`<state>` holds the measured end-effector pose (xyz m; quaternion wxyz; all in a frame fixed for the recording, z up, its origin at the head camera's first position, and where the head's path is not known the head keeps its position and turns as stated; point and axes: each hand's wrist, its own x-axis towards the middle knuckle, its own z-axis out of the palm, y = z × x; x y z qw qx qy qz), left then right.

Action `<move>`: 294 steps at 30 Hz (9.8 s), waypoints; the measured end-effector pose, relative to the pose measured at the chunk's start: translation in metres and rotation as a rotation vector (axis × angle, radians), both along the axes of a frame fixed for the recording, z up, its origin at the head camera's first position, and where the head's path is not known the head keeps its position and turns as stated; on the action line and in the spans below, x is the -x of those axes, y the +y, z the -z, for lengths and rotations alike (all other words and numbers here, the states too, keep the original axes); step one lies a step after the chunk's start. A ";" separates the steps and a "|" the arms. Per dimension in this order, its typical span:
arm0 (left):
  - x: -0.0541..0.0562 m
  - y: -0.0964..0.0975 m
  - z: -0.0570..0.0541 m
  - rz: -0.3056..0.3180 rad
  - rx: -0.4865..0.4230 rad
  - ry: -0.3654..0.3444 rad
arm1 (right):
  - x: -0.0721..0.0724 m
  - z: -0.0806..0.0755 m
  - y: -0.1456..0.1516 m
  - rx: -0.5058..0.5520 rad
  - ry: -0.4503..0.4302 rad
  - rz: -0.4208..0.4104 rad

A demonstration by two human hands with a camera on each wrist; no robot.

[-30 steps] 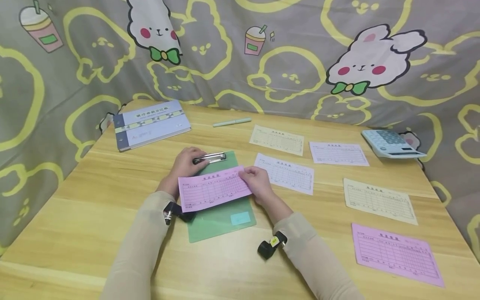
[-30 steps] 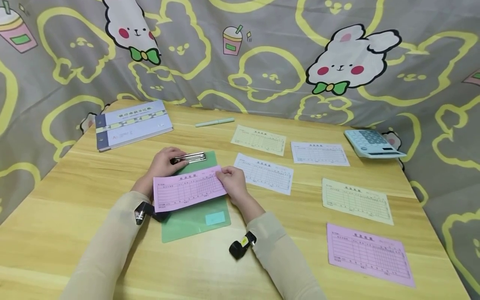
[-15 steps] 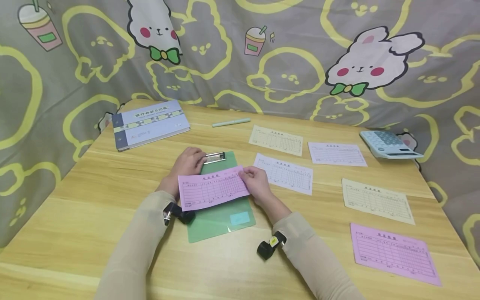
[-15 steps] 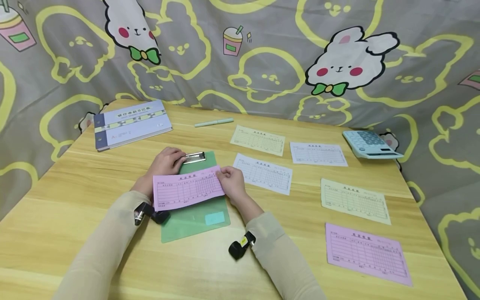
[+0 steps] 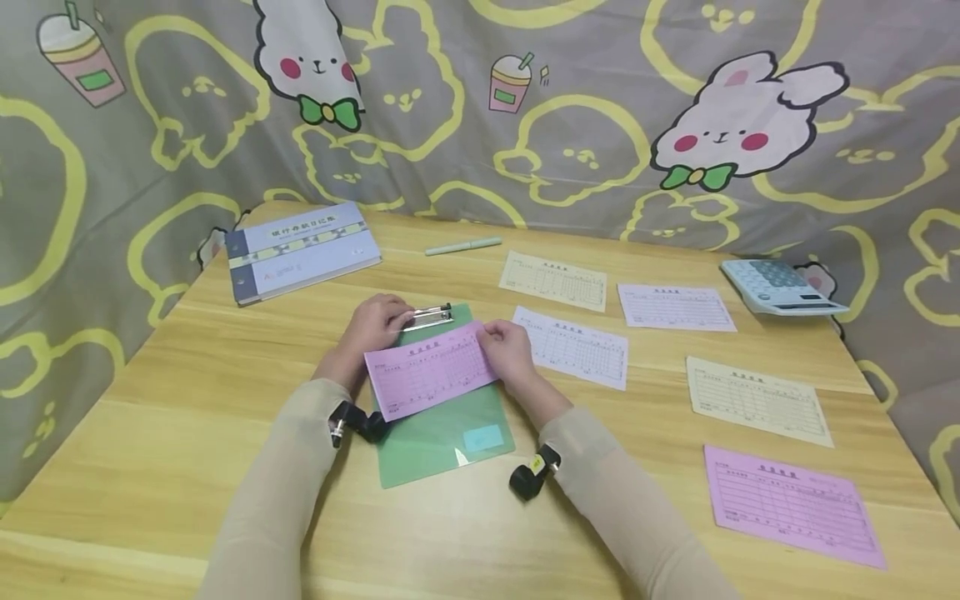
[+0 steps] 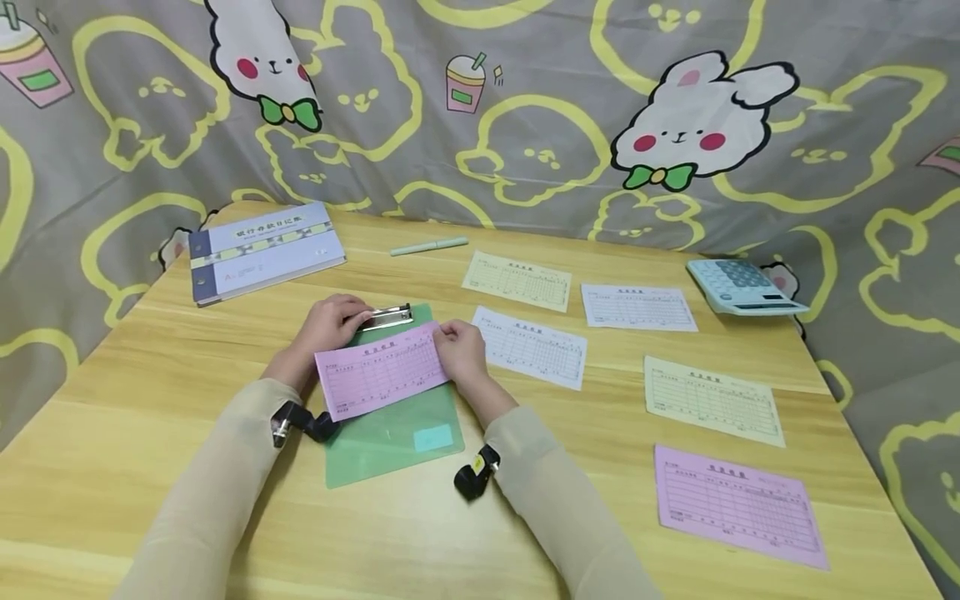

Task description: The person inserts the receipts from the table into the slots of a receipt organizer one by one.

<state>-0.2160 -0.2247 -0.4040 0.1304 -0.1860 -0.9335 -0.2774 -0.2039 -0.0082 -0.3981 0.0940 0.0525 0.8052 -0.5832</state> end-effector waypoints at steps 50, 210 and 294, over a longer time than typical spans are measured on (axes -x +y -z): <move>0.005 -0.001 -0.011 -0.027 0.000 -0.217 | 0.015 -0.003 -0.016 -0.192 -0.015 0.119; -0.012 0.003 -0.001 -0.063 -0.134 -0.190 | 0.006 0.005 0.195 -0.600 0.288 -0.094; -0.011 -0.002 -0.002 -0.062 -0.122 -0.245 | 0.006 -0.052 0.181 -0.057 0.127 0.100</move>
